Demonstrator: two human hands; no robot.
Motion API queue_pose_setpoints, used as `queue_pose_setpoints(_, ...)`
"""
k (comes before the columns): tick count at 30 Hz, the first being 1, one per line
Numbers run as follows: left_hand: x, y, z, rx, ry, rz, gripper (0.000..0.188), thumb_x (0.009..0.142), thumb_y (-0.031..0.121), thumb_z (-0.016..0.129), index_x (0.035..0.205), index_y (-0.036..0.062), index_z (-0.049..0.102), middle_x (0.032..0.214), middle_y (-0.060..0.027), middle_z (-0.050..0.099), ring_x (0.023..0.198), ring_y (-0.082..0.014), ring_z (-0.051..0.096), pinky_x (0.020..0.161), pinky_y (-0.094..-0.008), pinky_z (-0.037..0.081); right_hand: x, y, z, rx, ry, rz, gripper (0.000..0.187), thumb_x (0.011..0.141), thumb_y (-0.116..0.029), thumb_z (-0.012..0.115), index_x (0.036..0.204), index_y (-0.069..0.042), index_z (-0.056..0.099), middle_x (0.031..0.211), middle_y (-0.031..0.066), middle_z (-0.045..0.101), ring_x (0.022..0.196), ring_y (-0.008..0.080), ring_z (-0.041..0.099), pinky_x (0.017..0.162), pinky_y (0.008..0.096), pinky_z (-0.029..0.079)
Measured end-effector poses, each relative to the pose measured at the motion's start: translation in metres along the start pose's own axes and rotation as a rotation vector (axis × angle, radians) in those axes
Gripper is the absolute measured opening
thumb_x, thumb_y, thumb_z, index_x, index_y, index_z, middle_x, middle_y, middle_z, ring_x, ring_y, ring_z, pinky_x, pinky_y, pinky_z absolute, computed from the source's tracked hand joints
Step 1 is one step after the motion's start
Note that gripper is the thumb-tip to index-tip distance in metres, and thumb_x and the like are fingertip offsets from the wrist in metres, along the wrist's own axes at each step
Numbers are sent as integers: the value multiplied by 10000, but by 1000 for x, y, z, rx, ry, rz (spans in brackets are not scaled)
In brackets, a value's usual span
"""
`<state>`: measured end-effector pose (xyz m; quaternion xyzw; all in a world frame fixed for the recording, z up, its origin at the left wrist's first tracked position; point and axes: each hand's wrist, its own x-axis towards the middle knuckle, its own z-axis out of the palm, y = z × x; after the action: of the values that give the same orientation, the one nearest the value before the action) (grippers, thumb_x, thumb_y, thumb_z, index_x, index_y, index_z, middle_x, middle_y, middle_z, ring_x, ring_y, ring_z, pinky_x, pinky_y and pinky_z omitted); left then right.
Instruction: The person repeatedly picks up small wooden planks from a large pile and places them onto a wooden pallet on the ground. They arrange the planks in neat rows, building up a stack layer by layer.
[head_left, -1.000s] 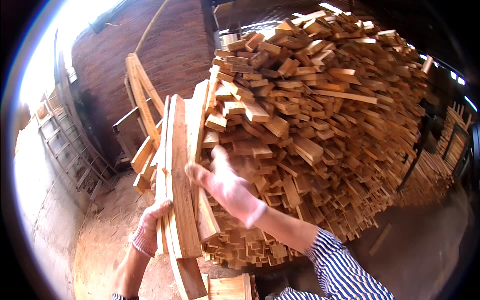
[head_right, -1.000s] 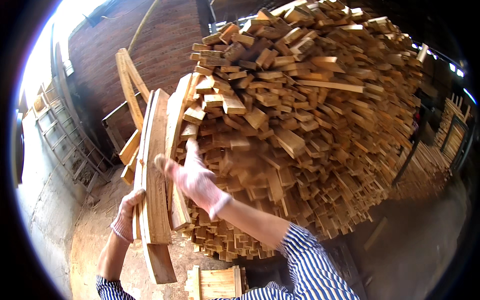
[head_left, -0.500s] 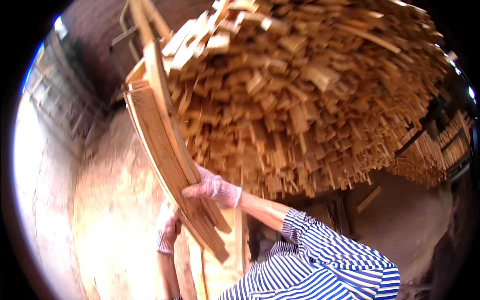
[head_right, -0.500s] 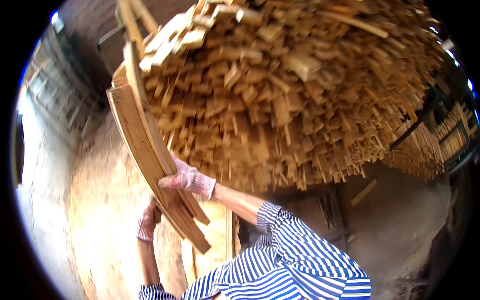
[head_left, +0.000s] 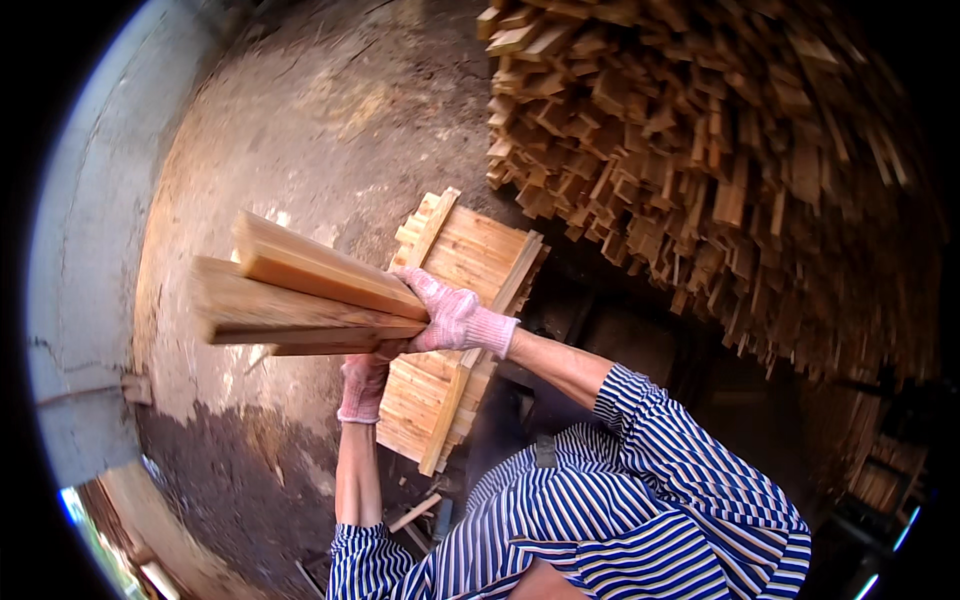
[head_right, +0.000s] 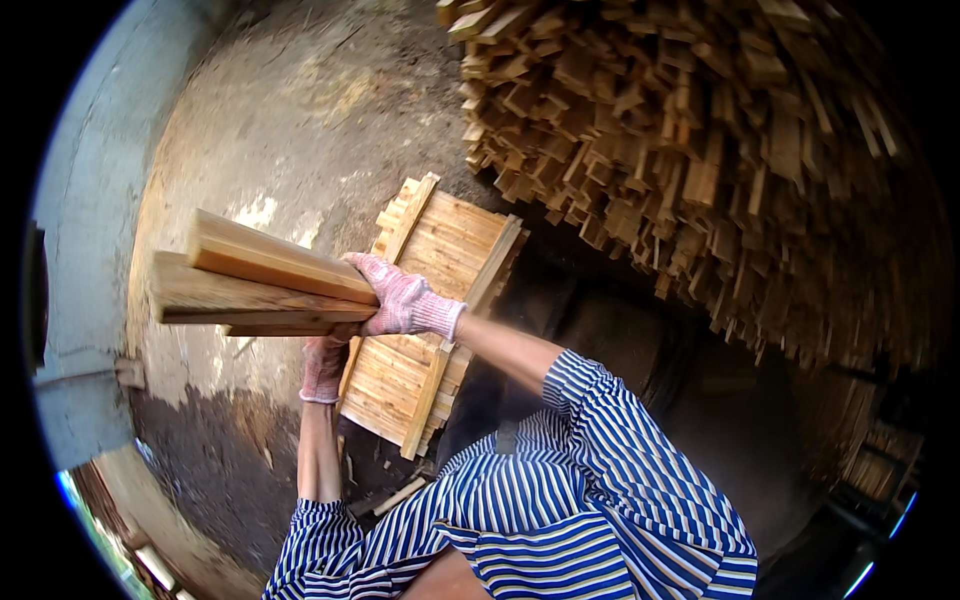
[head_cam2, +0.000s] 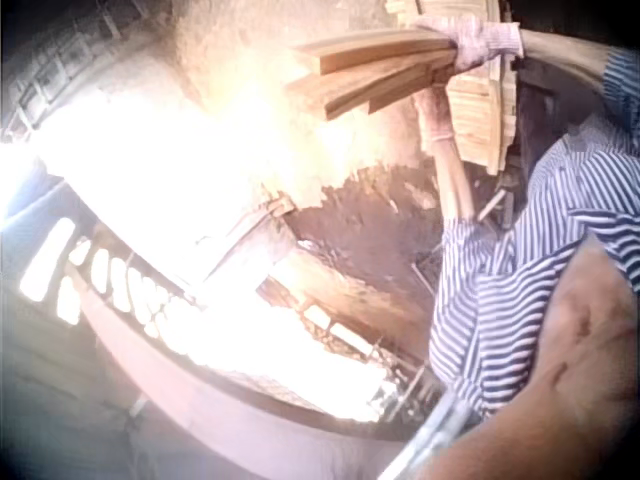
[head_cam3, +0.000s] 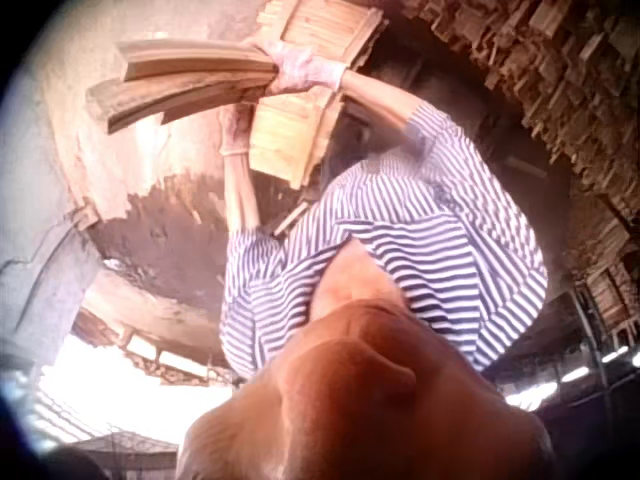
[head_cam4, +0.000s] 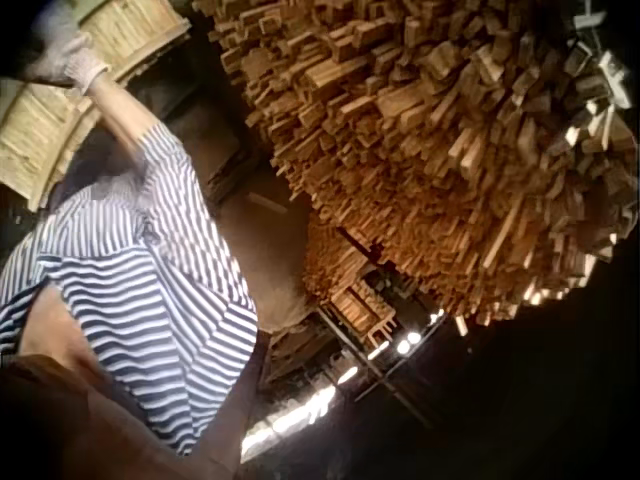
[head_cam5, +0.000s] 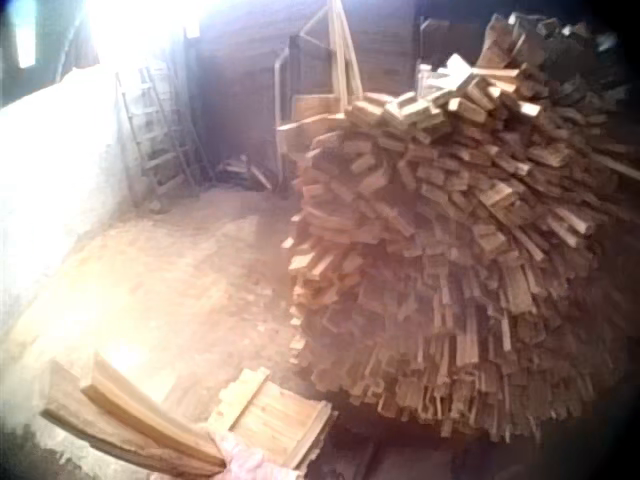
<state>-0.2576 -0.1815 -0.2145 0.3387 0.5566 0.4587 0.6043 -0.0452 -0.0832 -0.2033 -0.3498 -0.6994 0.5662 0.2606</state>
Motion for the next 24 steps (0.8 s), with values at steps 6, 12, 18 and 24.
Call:
queue_pose_setpoints(6, -24, -263, -79, -348, 158, 3, 516, 1044, 262, 623, 1488, 43, 480, 1425, -87, 585, 1287, -233, 575, 1132, -389, 461, 15, 95, 51, -203, -346, 167, 930, 740, -274, 898, 1508, -147, 390, 1434, 171, 535, 1327, 345, 561, 1105, 387, 474)
queue_pose_setpoints(12, 123, -337, -44, 321, -32, -45, 620, 1046, 344, 563, 1558, 48, 379, 1544, -101, 480, 1392, -226, 495, 1191, -401, 401, 39, 372, 76, -197, -305, 146, 858, 758, -215, 880, 1488, -148, 433, 1504, 163, 493, 1386, 345, 515, 1132, 403, 451)
queue_pose_setpoints(18, 109, -344, -77, 509, 17, -230, 793, 961, 426, 678, 1559, 16, 355, 1540, -152, 490, 1379, -243, 528, 1157, -424, 451, 78, 368, 108, -412, -603, 370, 893, 788, -276, 857, 1538, -103, 404, 1476, 209, 530, 1363, 360, 539, 1148, 403, 443)
queue_pose_setpoints(24, 75, -316, -90, -244, 478, -75, 756, 890, 294, 843, 1479, -16, 486, 1371, -134, 669, 1304, -223, 605, 1139, -418, 483, 122, 253, 133, -12, -740, 321, 1098, 754, -402, 857, 1593, 10, 281, 1470, 195, 566, 1349, 309, 553, 1180, 386, 430)
